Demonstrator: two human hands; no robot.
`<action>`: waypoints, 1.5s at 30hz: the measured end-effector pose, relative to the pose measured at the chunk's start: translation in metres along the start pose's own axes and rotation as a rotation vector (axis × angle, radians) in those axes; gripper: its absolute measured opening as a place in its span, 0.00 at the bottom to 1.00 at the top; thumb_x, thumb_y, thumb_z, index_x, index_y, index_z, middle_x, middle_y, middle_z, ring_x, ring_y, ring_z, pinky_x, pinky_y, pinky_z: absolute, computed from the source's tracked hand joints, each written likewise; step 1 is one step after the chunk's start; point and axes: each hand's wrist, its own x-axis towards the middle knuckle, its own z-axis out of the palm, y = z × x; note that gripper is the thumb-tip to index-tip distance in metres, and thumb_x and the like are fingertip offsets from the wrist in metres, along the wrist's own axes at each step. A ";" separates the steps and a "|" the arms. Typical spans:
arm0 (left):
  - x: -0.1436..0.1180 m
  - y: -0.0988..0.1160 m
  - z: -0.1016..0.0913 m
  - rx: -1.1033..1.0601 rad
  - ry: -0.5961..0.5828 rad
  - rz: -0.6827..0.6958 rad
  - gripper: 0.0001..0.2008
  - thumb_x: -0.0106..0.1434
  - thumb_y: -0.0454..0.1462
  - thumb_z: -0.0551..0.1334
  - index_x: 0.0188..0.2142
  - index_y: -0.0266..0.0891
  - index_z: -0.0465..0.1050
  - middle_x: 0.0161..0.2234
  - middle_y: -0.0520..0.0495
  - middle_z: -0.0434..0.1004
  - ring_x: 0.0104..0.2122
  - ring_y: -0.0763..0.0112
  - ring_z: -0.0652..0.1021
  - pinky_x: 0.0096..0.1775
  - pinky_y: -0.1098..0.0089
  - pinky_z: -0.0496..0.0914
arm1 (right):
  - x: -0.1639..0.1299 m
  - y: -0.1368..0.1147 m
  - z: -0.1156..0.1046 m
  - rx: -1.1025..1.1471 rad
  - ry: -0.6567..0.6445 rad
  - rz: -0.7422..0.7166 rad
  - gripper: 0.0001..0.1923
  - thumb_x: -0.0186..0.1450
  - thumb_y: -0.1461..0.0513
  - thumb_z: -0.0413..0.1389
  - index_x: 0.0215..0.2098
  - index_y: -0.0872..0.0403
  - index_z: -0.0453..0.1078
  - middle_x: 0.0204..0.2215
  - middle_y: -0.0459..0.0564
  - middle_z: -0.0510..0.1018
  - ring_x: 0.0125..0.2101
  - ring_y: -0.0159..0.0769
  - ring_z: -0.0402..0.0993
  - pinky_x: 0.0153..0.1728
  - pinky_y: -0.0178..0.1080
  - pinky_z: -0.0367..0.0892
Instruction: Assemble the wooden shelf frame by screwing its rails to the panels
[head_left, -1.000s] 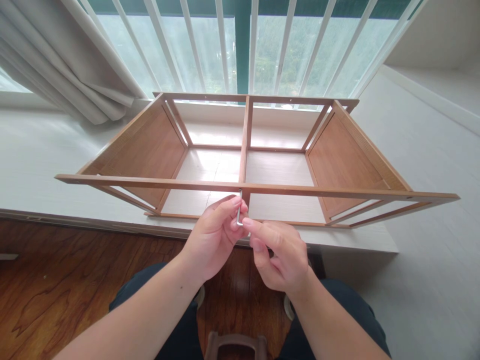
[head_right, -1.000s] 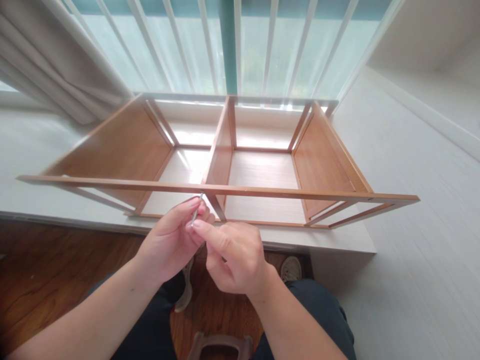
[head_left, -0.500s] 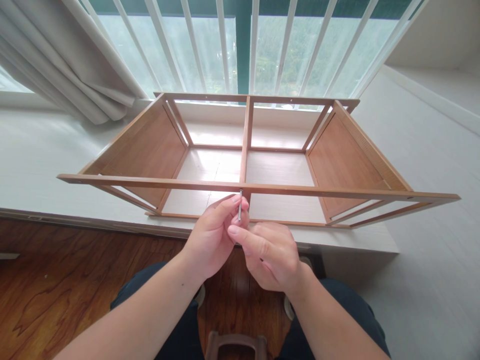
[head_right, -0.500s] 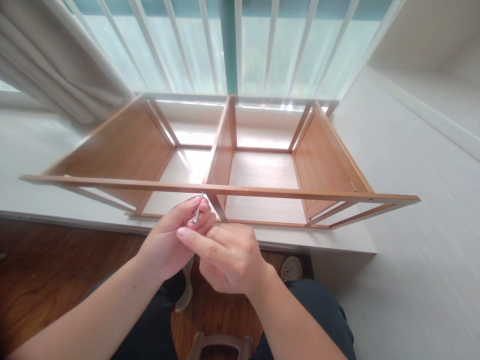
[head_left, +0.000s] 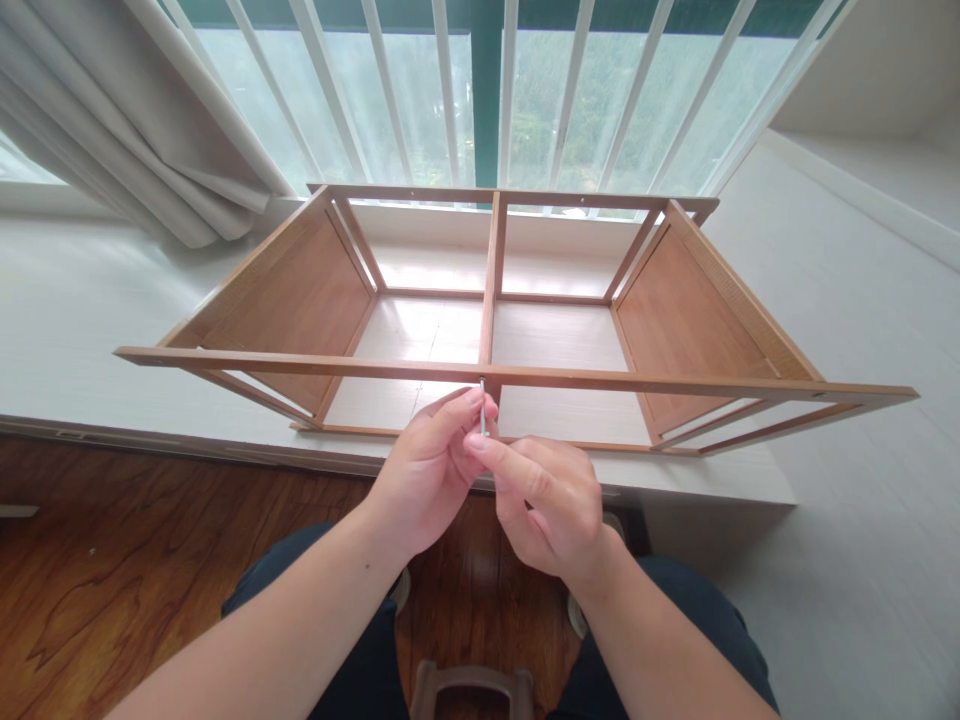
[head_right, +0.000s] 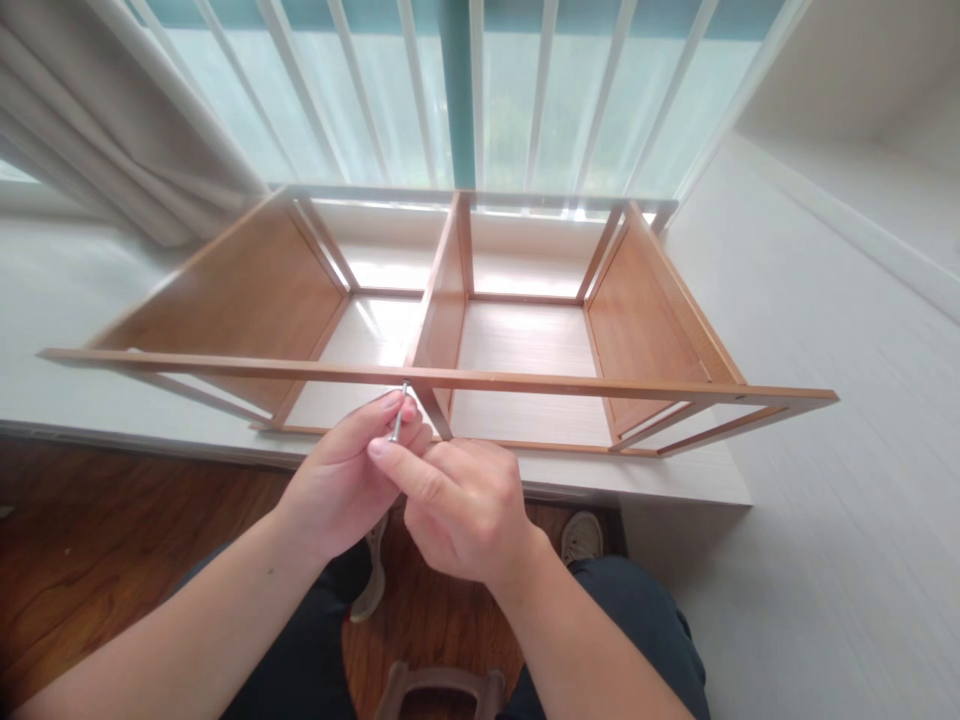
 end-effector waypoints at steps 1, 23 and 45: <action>0.000 0.000 0.000 0.003 -0.001 0.002 0.13 0.60 0.43 0.76 0.31 0.36 0.78 0.22 0.56 0.64 0.23 0.80 0.66 0.28 0.77 0.68 | 0.000 0.000 0.000 -0.006 0.002 0.002 0.26 0.69 0.72 0.52 0.64 0.54 0.71 0.27 0.45 0.76 0.25 0.33 0.69 0.27 0.36 0.66; -0.001 0.001 0.002 0.009 0.002 -0.018 0.15 0.60 0.44 0.76 0.30 0.36 0.76 0.21 0.57 0.62 0.22 0.80 0.64 0.27 0.77 0.67 | -0.001 0.000 -0.001 0.043 -0.015 0.030 0.31 0.70 0.73 0.52 0.70 0.52 0.67 0.27 0.46 0.79 0.29 0.35 0.79 0.32 0.37 0.77; -0.001 0.004 0.005 0.028 0.038 0.010 0.16 0.56 0.43 0.78 0.28 0.36 0.76 0.17 0.60 0.58 0.20 0.81 0.63 0.26 0.78 0.69 | -0.005 0.004 -0.006 0.213 -0.063 0.163 0.26 0.70 0.71 0.50 0.63 0.54 0.75 0.24 0.44 0.76 0.23 0.30 0.69 0.27 0.34 0.70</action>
